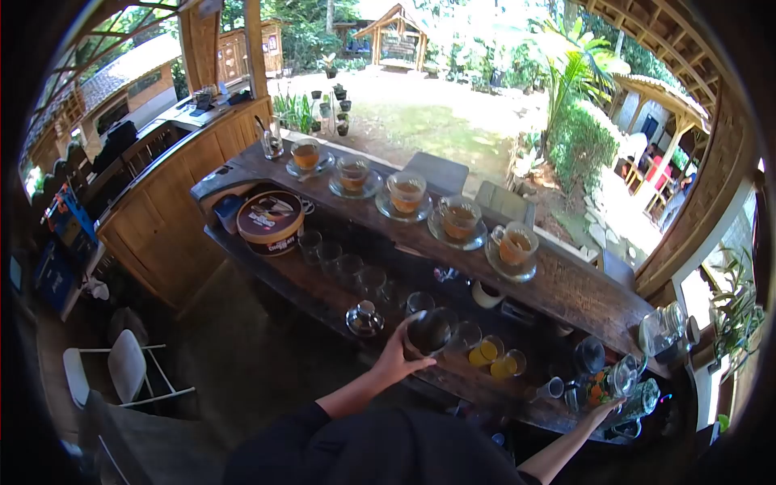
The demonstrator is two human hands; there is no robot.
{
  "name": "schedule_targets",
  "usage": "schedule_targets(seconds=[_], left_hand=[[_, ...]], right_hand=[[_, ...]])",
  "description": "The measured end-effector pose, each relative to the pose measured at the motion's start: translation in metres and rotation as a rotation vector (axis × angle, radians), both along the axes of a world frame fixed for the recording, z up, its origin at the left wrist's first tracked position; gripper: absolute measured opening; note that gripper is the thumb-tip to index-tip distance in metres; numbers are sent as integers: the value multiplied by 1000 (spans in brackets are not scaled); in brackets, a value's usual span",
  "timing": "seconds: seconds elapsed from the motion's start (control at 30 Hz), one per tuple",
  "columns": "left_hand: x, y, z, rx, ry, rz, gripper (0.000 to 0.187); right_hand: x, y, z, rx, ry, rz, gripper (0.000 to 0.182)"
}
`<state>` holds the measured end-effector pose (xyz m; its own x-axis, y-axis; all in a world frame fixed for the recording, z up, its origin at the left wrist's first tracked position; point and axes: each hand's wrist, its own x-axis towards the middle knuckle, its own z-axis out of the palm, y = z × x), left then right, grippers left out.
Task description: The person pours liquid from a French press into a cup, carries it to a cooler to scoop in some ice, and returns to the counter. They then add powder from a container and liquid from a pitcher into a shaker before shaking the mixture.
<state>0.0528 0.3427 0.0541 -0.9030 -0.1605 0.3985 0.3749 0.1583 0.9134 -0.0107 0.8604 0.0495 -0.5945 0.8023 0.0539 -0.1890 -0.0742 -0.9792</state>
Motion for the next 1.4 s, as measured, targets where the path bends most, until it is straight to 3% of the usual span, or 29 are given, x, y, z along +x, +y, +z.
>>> schedule_targets(seconds=[0.03, 0.1, 0.17, 0.2, 0.27, 0.4, 0.43, 0.47, 0.53, 0.57, 0.63, 0.67, 0.73, 0.8, 0.87, 0.97, 1.07, 1.2, 1.3, 1.37, 1.4], left_hand=[[0, -2, 2, -29, -11, -6, 92], [2, -5, 1, -12, -26, -32, 97], [2, -9, -7, -96, -38, 6, 103], [1, -13, -8, -144, -70, -21, 106], [1, -18, -7, -128, -74, -54, 105], [3, -29, -11, -141, -89, -105, 99], [4, -32, -12, -135, -99, -102, 99], [6, -34, -13, -141, -135, -96, 98], [8, -37, -20, -142, -119, -65, 93], [11, -40, -20, -140, -133, -64, 93], [16, -46, -18, -137, -161, -70, 92], [18, -48, -23, -154, -151, -40, 88], [17, -57, -33, -115, -166, -112, 86], [21, -60, -36, -71, -179, -191, 84], [35, -57, -32, -70, -196, -141, 77], [43, -59, -31, -93, -224, -143, 75], [39, -66, -41, -89, -182, -165, 73], [41, -70, -35, -20, -274, -190, 70], [40, -68, -39, -90, -234, -181, 69], [35, -67, -43, -98, -221, -216, 73], [33, -66, -40, -95, -213, -228, 73]], right_hand=[[0, -5, -1, -57, 12, 72, 85], [4, -20, -7, -2, 83, -1, 78], [27, -24, -20, 300, -209, -123, 62], [36, -34, -22, 301, -208, -125, 62], [58, -58, -22, 406, 25, -393, 45], [73, -159, 67, 373, 236, -379, 26], [66, -173, 72, 530, 319, -237, 25], [58, -202, 88, 900, 358, -167, 22], [55, -287, 137, 310, 591, 398, 15], [56, -330, 156, 284, 597, 674, 11], [59, -391, 167, 348, 276, 1172, 13], [44, -408, 158, 595, 228, 1476, 25], [38, -458, 161, 751, 75, 1755, 37], [16, -492, 122, 843, -64, 1811, 45], [-2, -517, 80, 1326, 75, 1520, 49], [-24, -534, 48, 1519, -159, 1618, 50], [-27, -537, 48, 1564, -159, 1582, 46], [-19, -538, 64, 1540, -181, 1549, 43], [-15, -532, 84, 1366, -145, 1544, 42], [-14, -519, 126, 1066, 33, 1538, 43], [-13, -507, 152, 936, -34, 1522, 43]])
